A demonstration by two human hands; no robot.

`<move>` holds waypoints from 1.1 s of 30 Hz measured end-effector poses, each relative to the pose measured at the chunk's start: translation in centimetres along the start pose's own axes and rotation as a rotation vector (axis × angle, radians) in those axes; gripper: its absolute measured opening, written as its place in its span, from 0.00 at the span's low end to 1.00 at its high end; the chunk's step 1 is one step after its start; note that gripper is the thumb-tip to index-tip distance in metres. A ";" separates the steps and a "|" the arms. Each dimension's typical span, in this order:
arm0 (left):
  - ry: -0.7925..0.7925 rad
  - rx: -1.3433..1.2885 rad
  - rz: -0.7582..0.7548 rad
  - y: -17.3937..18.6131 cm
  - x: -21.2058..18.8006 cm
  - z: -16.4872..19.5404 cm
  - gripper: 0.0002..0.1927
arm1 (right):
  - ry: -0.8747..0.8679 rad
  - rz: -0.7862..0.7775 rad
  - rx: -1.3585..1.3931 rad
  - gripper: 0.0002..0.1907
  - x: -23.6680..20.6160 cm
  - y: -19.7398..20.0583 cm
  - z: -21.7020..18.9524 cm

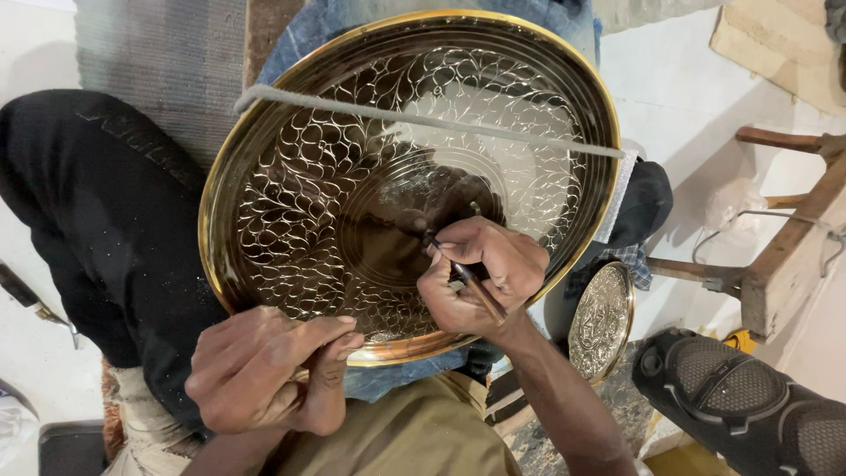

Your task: The person sits on the floor and uses a wooden mallet to repeatedly strike a small metal punch held against the surface of a large brass plate. The person adjusts the punch position frequently to create a pattern of indentations across the plate.

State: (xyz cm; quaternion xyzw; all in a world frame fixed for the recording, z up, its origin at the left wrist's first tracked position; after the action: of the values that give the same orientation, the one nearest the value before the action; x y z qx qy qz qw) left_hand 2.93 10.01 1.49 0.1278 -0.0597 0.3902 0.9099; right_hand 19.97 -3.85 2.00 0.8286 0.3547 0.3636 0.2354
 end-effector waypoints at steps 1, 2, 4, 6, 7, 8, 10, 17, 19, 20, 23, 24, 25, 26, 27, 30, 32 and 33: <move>-0.002 -0.001 0.001 0.0 0.0 0.0 0.05 | 0.000 0.001 0.000 0.14 0.0 0.0 0.0; -0.004 -0.001 0.002 0.0 0.1 0.0 0.05 | 0.001 -0.001 -0.001 0.14 0.0 0.0 -0.1; -0.005 -0.001 0.001 0.0 0.1 0.1 0.05 | 0.002 -0.003 -0.006 0.13 0.0 0.0 -0.1; -0.004 -0.003 -0.003 0.1 0.2 0.1 0.05 | 0.011 -0.005 -0.008 0.13 0.1 0.1 -0.2; -0.008 -0.002 -0.004 0.1 0.2 0.1 0.05 | 0.015 -0.006 -0.009 0.13 0.1 0.1 -0.2; -0.012 0.000 -0.005 0.1 0.3 0.1 0.05 | 0.018 -0.008 -0.013 0.13 0.1 0.1 -0.2; -0.017 -0.003 -0.007 0.1 0.3 0.1 0.05 | 0.022 -0.012 -0.020 0.13 0.1 0.1 -0.3; -0.022 -0.005 -0.004 0.1 0.3 0.2 0.05 | 0.011 -0.036 -0.013 0.14 -0.1 0.1 -0.6; -0.014 -0.002 -0.002 0.0 0.3 0.2 0.05 | 0.008 -0.035 -0.011 0.14 -0.2 0.1 -0.6; -0.008 0.002 -0.001 0.0 0.3 0.2 0.05 | 0.015 -0.037 -0.007 0.14 -0.3 0.0 -0.6; -0.009 -0.012 -0.001 0.0 0.3 0.2 0.05 | 0.021 -0.038 0.008 0.13 -0.4 0.0 -0.6; -0.012 -0.021 -0.001 0.0 0.3 0.3 0.05 | 0.013 -0.036 0.018 0.13 -0.4 -0.1 -0.6; -0.006 -0.009 0.000 0.1 0.3 0.3 0.05 | 0.005 -0.035 0.028 0.13 -0.5 -0.1 -0.6; 0.001 0.002 0.000 0.1 0.2 0.3 0.05 | 0.009 -0.039 0.017 0.13 -0.5 -0.1 -0.6; 0.007 0.012 0.000 0.1 0.2 0.2 0.05 | 0.014 -0.043 0.006 0.13 -0.5 -0.1 -0.6; -0.003 0.014 -0.014 0.2 0.2 0.3 0.05 | 0.019 -0.047 0.005 0.13 -0.7 -0.1 -0.8; -0.004 0.020 -0.010 0.2 0.2 0.3 0.05 | 0.020 -0.045 0.006 0.13 -0.7 -0.2 -0.9; -0.005 0.023 -0.007 0.2 0.2 0.3 0.05 | 0.021 -0.044 0.001 0.13 -0.8 -0.2 -1.0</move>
State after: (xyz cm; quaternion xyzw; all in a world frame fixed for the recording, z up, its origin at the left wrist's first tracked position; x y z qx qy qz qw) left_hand 2.95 10.20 1.83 0.1394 -0.0572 0.3873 0.9096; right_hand 18.72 -4.16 2.17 0.8168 0.3755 0.3670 0.2389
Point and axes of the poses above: each hand's wrist, its own x-axis towards the middle knuckle, its own y-axis out of the back of the hand, z = x × y, the point moved 2 cm from there along x, towards the middle knuckle, and after that the axes turned 8 degrees about y, right-handed, at the moved point
